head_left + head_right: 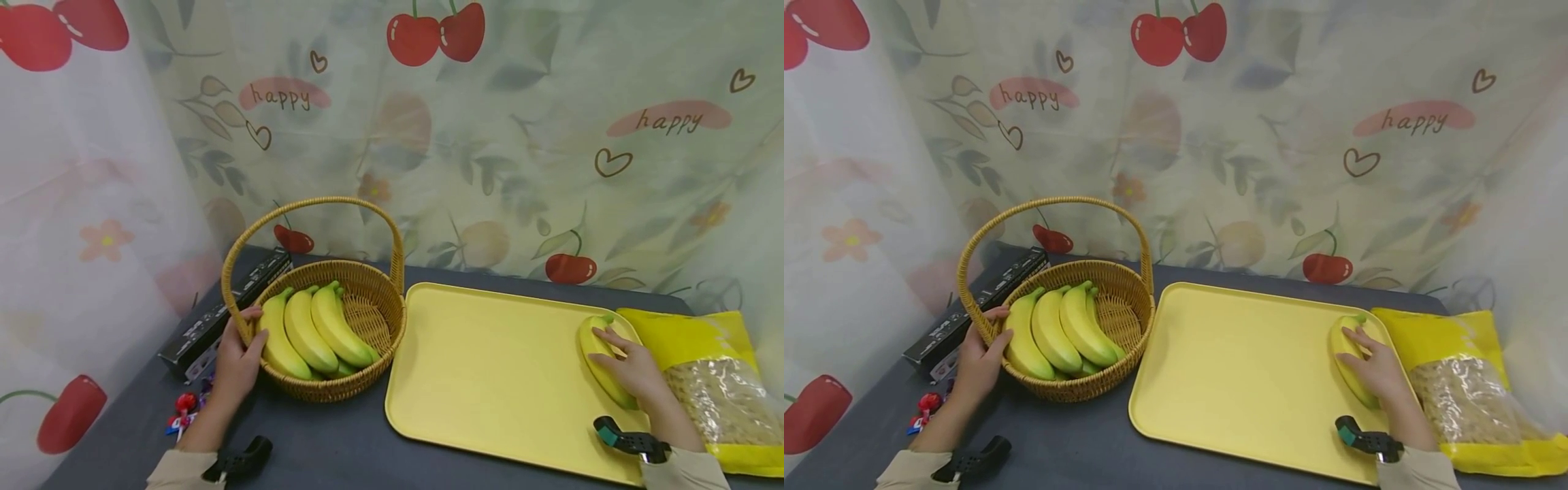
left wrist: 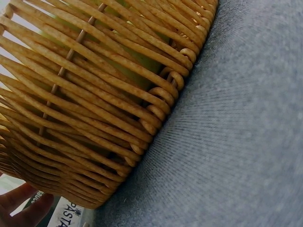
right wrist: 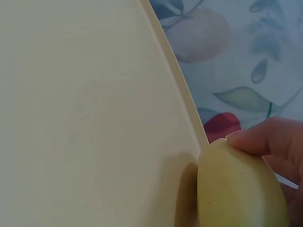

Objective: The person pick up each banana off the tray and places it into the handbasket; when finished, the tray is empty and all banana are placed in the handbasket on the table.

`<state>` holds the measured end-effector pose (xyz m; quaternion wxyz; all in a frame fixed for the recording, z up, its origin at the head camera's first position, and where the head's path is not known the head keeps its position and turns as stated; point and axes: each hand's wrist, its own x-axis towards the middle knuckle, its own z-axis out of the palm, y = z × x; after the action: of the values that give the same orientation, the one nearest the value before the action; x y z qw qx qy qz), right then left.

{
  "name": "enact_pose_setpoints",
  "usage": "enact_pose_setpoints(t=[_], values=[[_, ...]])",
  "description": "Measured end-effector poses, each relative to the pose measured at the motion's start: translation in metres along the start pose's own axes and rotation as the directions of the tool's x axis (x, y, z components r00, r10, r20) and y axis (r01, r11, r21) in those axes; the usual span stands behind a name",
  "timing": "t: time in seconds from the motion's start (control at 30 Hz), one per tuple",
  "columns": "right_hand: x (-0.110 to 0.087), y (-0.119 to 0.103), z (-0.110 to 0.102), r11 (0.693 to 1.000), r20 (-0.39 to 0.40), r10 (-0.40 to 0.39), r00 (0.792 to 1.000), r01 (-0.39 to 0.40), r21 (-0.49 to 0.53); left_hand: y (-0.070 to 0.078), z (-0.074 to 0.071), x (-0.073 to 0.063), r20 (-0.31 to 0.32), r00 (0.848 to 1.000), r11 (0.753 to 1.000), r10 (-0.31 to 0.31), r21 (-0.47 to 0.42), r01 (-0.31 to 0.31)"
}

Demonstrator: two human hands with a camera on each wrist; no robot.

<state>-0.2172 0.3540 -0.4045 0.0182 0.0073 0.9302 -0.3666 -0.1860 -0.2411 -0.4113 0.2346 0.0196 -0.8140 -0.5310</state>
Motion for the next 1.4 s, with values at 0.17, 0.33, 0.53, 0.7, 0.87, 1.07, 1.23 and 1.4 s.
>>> enact_pose_setpoints(t=[0.17, 0.33, 0.53, 0.7, 0.87, 1.07, 1.23, 1.4], values=[[-0.001, -0.007, -0.002, 1.000, -0.006, -0.008, 1.000, 0.008, -0.024, 0.000, 0.000, 0.000, 0.001, 1.000, 1.000, 0.004, 0.004, -0.004], [-0.002, -0.019, -0.001, 0.998, 0.003, -0.045, 0.999, 0.045, -0.038, 0.000, 0.000, -0.001, -0.005, 1.000, 1.000, 0.006, 0.001, -0.006], [-0.004, -0.040, 0.003, 0.990, 0.021, -0.143, 0.990, 0.143, -0.006, -0.001, 0.001, 0.000, -0.017, 1.000, 1.000, 0.019, -0.014, -0.019], [-0.006, -0.059, 0.011, 0.968, 0.063, -0.249, 0.966, 0.246, 0.045, 0.000, 0.001, -0.001, -0.019, 1.000, 1.000, 0.015, -0.007, -0.015], [-0.009, -0.082, 0.019, 0.934, 0.119, -0.356, 0.927, 0.350, 0.064, 0.000, 0.000, -0.002, -0.013, 1.000, 1.000, -0.002, 0.002, 0.002], [-0.013, -0.112, 0.029, 0.889, 0.162, -0.455, 0.876, 0.458, 0.020, -0.001, 0.000, -0.001, -0.011, 1.000, 1.000, -0.002, -0.004, 0.002], [-0.016, -0.136, 0.041, 0.864, 0.203, -0.495, 0.845, 0.503, 0.016, -0.001, 0.000, 0.000, -0.006, 1.000, 1.000, 0.007, -0.007, -0.007], [-0.018, -0.157, 0.053, 0.833, 0.258, -0.542, 0.800, 0.551, 0.045, 0.000, 0.000, 0.000, -0.006, 1.000, 1.000, 0.004, -0.003, -0.004]])
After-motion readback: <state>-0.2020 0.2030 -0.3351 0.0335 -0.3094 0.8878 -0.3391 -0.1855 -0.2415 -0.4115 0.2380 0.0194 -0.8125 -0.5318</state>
